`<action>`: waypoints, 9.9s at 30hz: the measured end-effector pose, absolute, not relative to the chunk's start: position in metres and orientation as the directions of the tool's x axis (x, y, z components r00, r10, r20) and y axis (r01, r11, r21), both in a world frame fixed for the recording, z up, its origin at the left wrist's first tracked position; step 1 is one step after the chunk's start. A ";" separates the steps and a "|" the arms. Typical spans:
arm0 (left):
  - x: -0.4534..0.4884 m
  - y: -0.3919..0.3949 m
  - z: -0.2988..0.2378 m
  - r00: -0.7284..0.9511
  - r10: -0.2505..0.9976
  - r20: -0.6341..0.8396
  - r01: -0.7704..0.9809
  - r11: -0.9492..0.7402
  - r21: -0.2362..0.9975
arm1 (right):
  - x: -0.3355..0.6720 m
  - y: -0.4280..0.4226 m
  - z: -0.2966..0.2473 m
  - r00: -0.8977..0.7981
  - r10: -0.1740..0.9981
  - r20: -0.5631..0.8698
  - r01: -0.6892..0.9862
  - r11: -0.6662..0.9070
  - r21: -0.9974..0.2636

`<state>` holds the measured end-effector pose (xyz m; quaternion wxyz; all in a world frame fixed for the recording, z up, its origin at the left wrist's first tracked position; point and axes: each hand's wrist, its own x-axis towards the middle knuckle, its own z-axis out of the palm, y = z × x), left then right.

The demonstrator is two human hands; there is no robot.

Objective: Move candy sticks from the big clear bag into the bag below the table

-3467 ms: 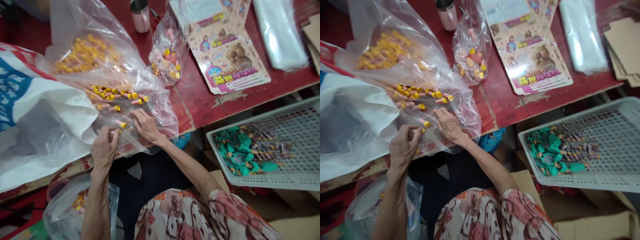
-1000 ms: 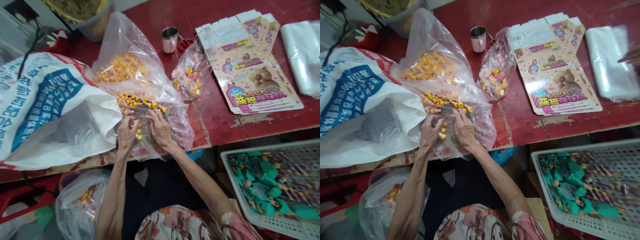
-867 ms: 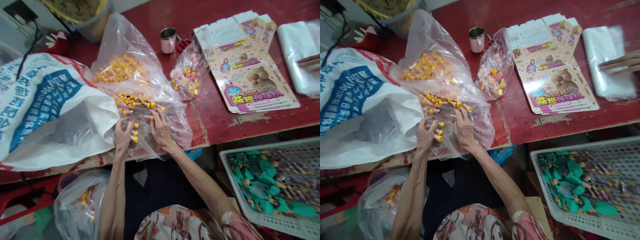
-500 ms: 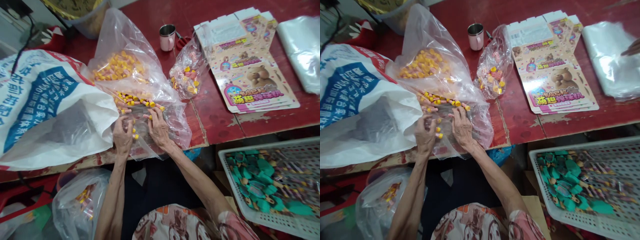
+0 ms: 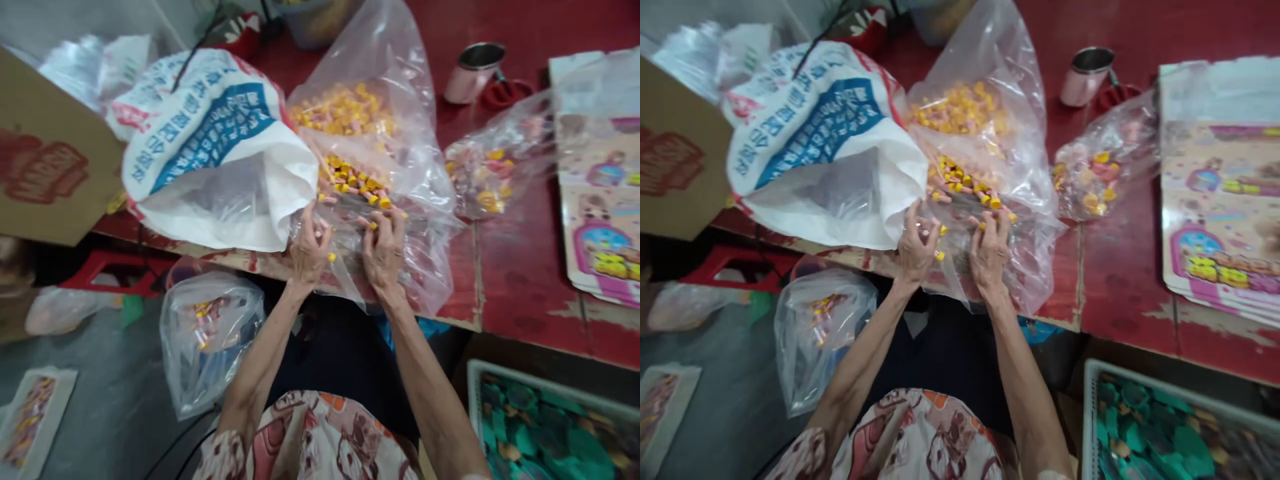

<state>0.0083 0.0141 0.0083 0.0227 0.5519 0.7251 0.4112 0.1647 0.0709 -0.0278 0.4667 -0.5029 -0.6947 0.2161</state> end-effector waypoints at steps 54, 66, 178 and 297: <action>-0.007 0.027 0.003 -0.435 0.794 0.424 0.837 0.185 0.514 | 0.166 0.065 -0.026 -0.265 0.861 0.434 0.479 0.508 -0.716; -0.019 -0.003 0.006 -0.215 0.885 0.414 0.822 -0.065 0.565 | 0.163 0.065 -0.024 -0.484 0.799 0.356 0.542 0.593 -0.595; -0.100 -0.225 0.039 -0.824 0.395 0.405 0.566 0.599 0.567 | 0.150 0.047 -0.021 -0.289 0.738 0.610 0.488 0.662 -0.569; -0.066 -0.163 -0.008 -0.593 0.626 0.506 0.776 0.279 0.565 | 0.172 0.069 -0.030 -0.429 0.779 0.457 0.387 0.616 -0.686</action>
